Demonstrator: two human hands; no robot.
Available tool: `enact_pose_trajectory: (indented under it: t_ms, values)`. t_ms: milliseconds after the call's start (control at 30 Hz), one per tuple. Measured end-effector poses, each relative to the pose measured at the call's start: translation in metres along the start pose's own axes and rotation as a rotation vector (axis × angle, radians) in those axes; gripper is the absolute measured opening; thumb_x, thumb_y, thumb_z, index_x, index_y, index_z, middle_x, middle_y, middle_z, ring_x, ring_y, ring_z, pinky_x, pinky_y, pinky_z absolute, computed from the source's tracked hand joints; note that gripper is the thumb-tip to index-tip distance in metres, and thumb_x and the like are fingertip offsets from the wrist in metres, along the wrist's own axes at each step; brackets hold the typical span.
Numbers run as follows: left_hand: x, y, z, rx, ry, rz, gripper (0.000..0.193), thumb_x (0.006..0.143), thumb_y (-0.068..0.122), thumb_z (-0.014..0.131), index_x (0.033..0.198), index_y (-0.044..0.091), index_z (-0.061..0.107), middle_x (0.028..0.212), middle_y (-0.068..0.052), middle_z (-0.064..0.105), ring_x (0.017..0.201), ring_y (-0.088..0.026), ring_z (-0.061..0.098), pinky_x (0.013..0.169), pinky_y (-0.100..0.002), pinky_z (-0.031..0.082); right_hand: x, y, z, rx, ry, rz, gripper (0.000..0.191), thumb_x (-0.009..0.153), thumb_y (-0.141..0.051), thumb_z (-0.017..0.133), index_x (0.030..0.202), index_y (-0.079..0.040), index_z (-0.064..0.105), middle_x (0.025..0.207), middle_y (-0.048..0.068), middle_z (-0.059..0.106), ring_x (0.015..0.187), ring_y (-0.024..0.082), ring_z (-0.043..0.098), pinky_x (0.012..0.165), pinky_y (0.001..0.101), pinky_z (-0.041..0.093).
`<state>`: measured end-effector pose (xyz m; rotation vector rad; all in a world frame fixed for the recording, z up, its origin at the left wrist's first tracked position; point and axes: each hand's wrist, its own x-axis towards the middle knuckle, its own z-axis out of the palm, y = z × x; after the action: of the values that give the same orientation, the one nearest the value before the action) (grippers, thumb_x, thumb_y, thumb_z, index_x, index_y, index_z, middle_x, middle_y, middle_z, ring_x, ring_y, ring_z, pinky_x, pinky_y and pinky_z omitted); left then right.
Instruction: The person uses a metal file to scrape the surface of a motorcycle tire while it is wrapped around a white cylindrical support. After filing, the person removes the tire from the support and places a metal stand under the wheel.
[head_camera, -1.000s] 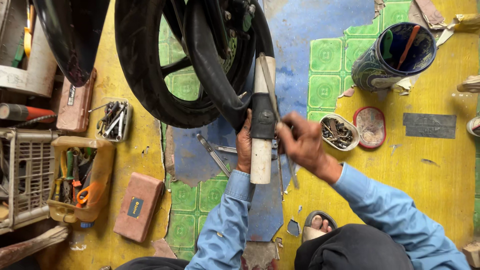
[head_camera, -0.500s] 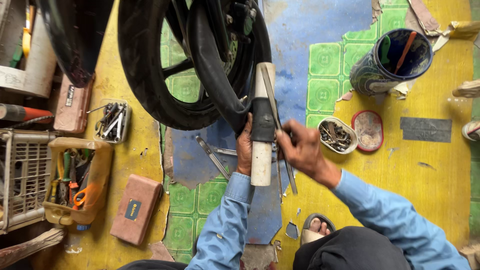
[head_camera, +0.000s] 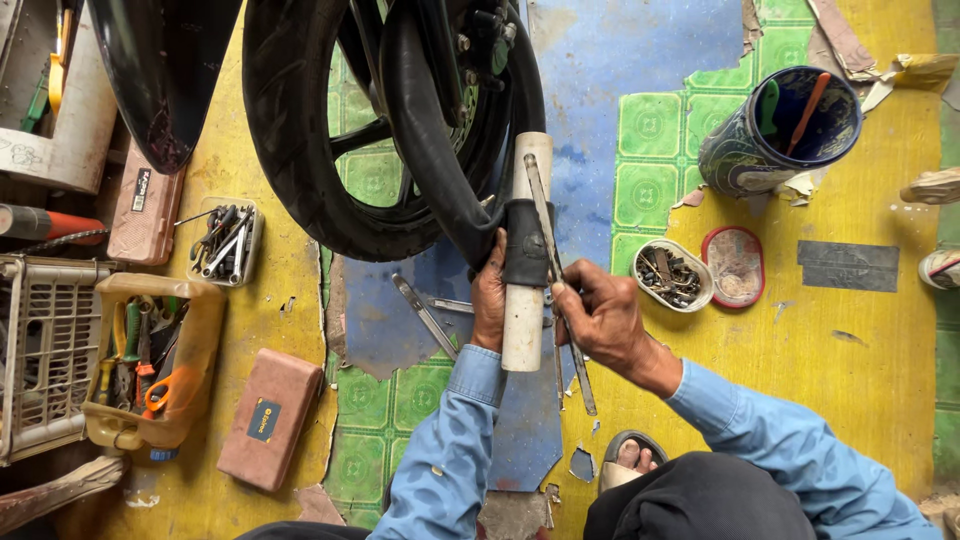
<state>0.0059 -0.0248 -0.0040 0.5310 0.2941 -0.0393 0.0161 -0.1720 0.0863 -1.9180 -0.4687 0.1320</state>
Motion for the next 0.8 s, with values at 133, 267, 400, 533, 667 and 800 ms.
enact_pose_trajectory:
  t_ms: [133, 267, 400, 533, 667, 800]
  values:
    - [-0.003, -0.003, -0.002, 0.037, 0.091, -0.013, 0.041, 0.105, 0.044, 0.059, 0.107, 0.004, 0.068, 0.089, -0.003, 0.069, 0.072, -0.011, 0.068, 0.062, -0.025, 0.059, 0.000, -0.002, 0.001, 0.068, 0.005, 0.095, 0.014, 0.098, -0.005, 0.059, 0.087, 0.002, 0.061, 0.058, 0.007, 0.066, 0.044, 0.010, 0.066, 0.034, 0.0249, 0.048]
    - [0.000, -0.001, -0.003, 0.066, 0.082, 0.006, 0.042, 0.106, 0.044, 0.060, 0.107, 0.003, 0.069, 0.088, -0.005, 0.069, 0.069, -0.011, 0.068, 0.061, -0.026, 0.059, 0.001, -0.002, -0.001, -0.002, -0.019, 0.042, 0.014, 0.098, -0.005, 0.058, 0.085, 0.001, 0.060, 0.054, 0.007, 0.065, 0.042, 0.008, 0.065, 0.035, 0.0250, 0.047]
    - [-0.005, 0.001, -0.002, 0.095, 0.074, -0.027, 0.043, 0.105, 0.046, 0.061, 0.103, 0.004, 0.070, 0.083, -0.004, 0.068, 0.062, -0.010, 0.066, 0.051, -0.025, 0.056, 0.001, 0.001, -0.004, 0.046, 0.035, 0.104, 0.014, 0.099, -0.005, 0.060, 0.086, 0.000, 0.061, 0.056, 0.009, 0.063, 0.042, 0.011, 0.062, 0.034, 0.0273, 0.045]
    - [-0.003, 0.003, -0.002, 0.091, 0.090, 0.000, 0.041, 0.101, 0.044, 0.062, 0.105, 0.004, 0.070, 0.088, -0.004, 0.070, 0.069, -0.011, 0.069, 0.060, -0.025, 0.059, -0.002, 0.003, -0.002, -0.038, -0.041, 0.011, 0.016, 0.098, -0.005, 0.056, 0.083, -0.002, 0.059, 0.051, 0.004, 0.063, 0.040, 0.007, 0.064, 0.035, 0.0251, 0.046]
    - [0.003, -0.005, -0.010, 0.106, 0.103, 0.019, 0.039, 0.103, 0.042, 0.061, 0.107, 0.004, 0.071, 0.090, -0.003, 0.070, 0.072, -0.009, 0.068, 0.061, -0.024, 0.059, 0.001, 0.003, -0.001, -0.100, 0.018, -0.032, 0.016, 0.098, -0.006, 0.060, 0.083, 0.000, 0.060, 0.051, 0.004, 0.062, 0.041, 0.009, 0.062, 0.035, 0.0263, 0.043]
    - [0.011, -0.011, -0.023, 0.202, 0.100, 0.080, 0.040, 0.107, 0.040, 0.061, 0.108, 0.001, 0.071, 0.090, -0.005, 0.070, 0.073, -0.009, 0.067, 0.062, -0.025, 0.058, 0.000, 0.001, -0.001, -0.158, 0.039, -0.092, 0.016, 0.096, -0.006, 0.062, 0.082, -0.001, 0.061, 0.047, 0.005, 0.060, 0.039, 0.010, 0.060, 0.033, 0.0274, 0.042]
